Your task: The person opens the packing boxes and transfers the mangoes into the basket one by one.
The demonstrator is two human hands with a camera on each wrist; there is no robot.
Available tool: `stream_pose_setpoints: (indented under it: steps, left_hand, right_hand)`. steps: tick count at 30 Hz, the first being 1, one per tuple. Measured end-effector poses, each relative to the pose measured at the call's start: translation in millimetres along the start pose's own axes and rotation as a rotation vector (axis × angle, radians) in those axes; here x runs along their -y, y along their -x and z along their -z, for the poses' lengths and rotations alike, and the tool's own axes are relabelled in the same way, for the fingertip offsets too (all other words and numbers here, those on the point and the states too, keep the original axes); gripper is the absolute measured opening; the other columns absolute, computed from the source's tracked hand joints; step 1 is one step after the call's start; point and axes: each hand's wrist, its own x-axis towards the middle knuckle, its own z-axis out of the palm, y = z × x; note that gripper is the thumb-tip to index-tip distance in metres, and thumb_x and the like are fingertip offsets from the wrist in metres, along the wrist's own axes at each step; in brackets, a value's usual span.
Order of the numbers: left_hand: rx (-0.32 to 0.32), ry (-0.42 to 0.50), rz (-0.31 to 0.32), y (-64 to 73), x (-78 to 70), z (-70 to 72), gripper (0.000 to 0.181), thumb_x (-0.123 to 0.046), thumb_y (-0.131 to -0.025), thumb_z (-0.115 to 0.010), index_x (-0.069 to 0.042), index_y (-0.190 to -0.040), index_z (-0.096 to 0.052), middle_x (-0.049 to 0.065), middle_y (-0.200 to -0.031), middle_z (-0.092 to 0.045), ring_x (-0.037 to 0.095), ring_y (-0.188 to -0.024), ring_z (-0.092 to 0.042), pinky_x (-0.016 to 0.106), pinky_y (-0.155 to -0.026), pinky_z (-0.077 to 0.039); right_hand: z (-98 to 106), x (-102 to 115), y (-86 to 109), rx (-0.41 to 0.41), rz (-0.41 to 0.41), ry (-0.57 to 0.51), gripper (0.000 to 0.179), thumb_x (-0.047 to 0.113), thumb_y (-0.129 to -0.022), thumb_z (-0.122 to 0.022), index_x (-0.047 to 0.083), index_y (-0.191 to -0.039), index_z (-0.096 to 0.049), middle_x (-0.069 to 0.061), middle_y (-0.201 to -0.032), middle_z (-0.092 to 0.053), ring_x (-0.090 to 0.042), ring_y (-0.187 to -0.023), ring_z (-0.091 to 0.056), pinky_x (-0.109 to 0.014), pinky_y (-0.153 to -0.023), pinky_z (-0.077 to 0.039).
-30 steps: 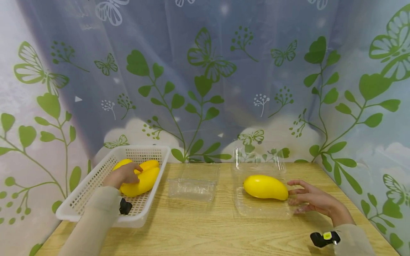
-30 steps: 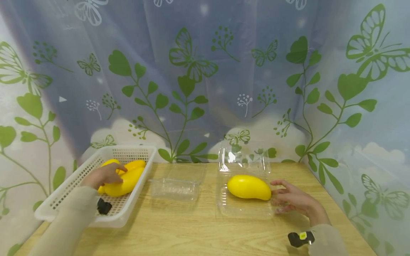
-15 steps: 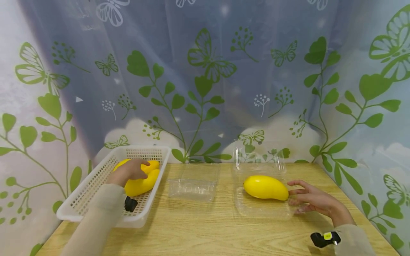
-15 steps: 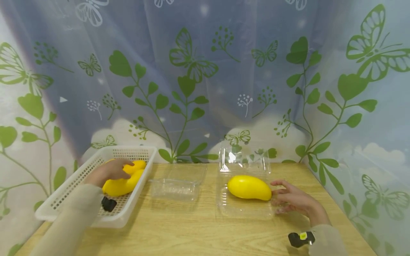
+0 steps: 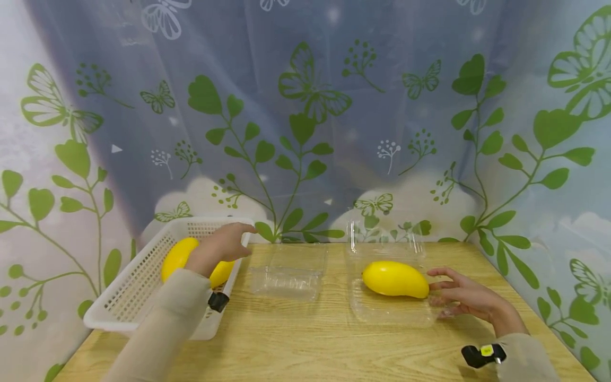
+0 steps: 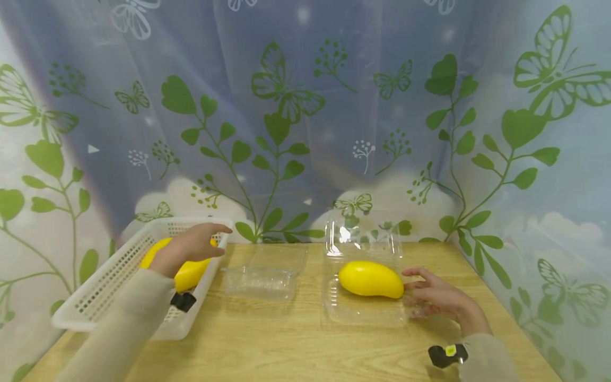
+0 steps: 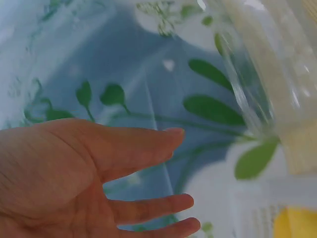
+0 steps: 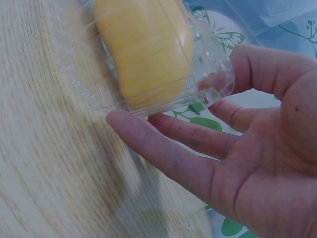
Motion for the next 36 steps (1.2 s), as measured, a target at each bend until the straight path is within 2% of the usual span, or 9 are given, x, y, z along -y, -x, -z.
stream_pose_setpoints:
  steps: [10, 18, 24, 30, 33, 36]
  left_hand:
    - [-0.022, 0.006, -0.141, -2.7, -59.1, 0.9, 0.054, -0.009, -0.097, -0.068, -0.008, -0.149, -0.054, 0.016, -0.156, -0.052, 0.04, -0.145, -0.046, 0.055, -0.118, -0.041]
    - [0.025, -0.001, -0.139, -13.3, -88.8, -9.5, 0.055, -0.008, -0.098, -0.066, -0.014, -0.151, -0.053, 0.011, -0.16, -0.047, 0.038, -0.152, -0.038, 0.055, -0.12, -0.039]
    - [0.022, -0.026, -0.17, -18.1, -106.4, -17.6, 0.054, -0.008, -0.097, -0.068, -0.015, -0.149, -0.056, 0.009, -0.158, -0.051, 0.035, -0.15, -0.042, 0.053, -0.122, -0.038]
    - [0.034, -0.055, -0.196, -27.6, -132.0, -27.2, 0.055, -0.009, -0.097, -0.07, -0.017, -0.149, -0.056, 0.006, -0.157, -0.052, 0.032, -0.149, -0.044, 0.051, -0.122, -0.039]
    - [0.047, -0.081, -0.197, -33.8, -145.0, -35.1, 0.055, -0.01, -0.097, -0.069, -0.021, -0.149, -0.056, 0.003, -0.157, -0.052, 0.03, -0.149, -0.044, 0.05, -0.118, -0.044]
    - [0.056, -0.102, -0.207, -38.9, -157.5, -44.5, 0.055, -0.007, -0.096, -0.068, -0.021, -0.148, -0.057, 0.0, -0.156, -0.054, 0.027, -0.147, -0.047, 0.045, -0.109, -0.052]
  right_hand:
    - [-0.2, 3.0, -0.9, 0.004, 0.0, 0.008, 0.063, 0.014, -0.106, -0.053, -0.003, -0.154, -0.016, -0.049, -0.156, -0.019, -0.028, -0.118, -0.067, -0.044, -0.087, -0.063]
    - [-0.4, 0.1, -2.4, 0.014, 0.0, -0.007, 0.066, 0.01, -0.104, -0.054, -0.004, -0.153, -0.013, -0.048, -0.156, -0.019, -0.027, -0.116, -0.068, -0.045, -0.087, -0.063]
    - [0.6, 0.0, -2.2, 0.021, 0.003, -0.011, 0.068, 0.008, -0.103, -0.054, -0.004, -0.153, -0.01, -0.049, -0.156, -0.018, -0.029, -0.117, -0.068, -0.046, -0.088, -0.063]
    - [1.1, 0.6, -0.2, 0.019, 0.001, -0.005, 0.066, 0.01, -0.104, -0.053, -0.005, -0.152, -0.011, -0.049, -0.156, -0.016, -0.028, -0.116, -0.068, -0.044, -0.087, -0.063]
    - [0.9, 0.6, -0.2, 0.015, -0.003, -0.005, 0.065, 0.011, -0.104, -0.054, -0.005, -0.152, -0.013, -0.049, -0.156, -0.016, -0.026, -0.115, -0.069, -0.043, -0.086, -0.063]
    - [0.6, 0.9, -1.0, 0.009, -0.01, -0.002, 0.065, 0.012, -0.104, -0.055, -0.005, -0.152, -0.014, -0.049, -0.156, -0.017, -0.025, -0.115, -0.069, -0.043, -0.086, -0.063]
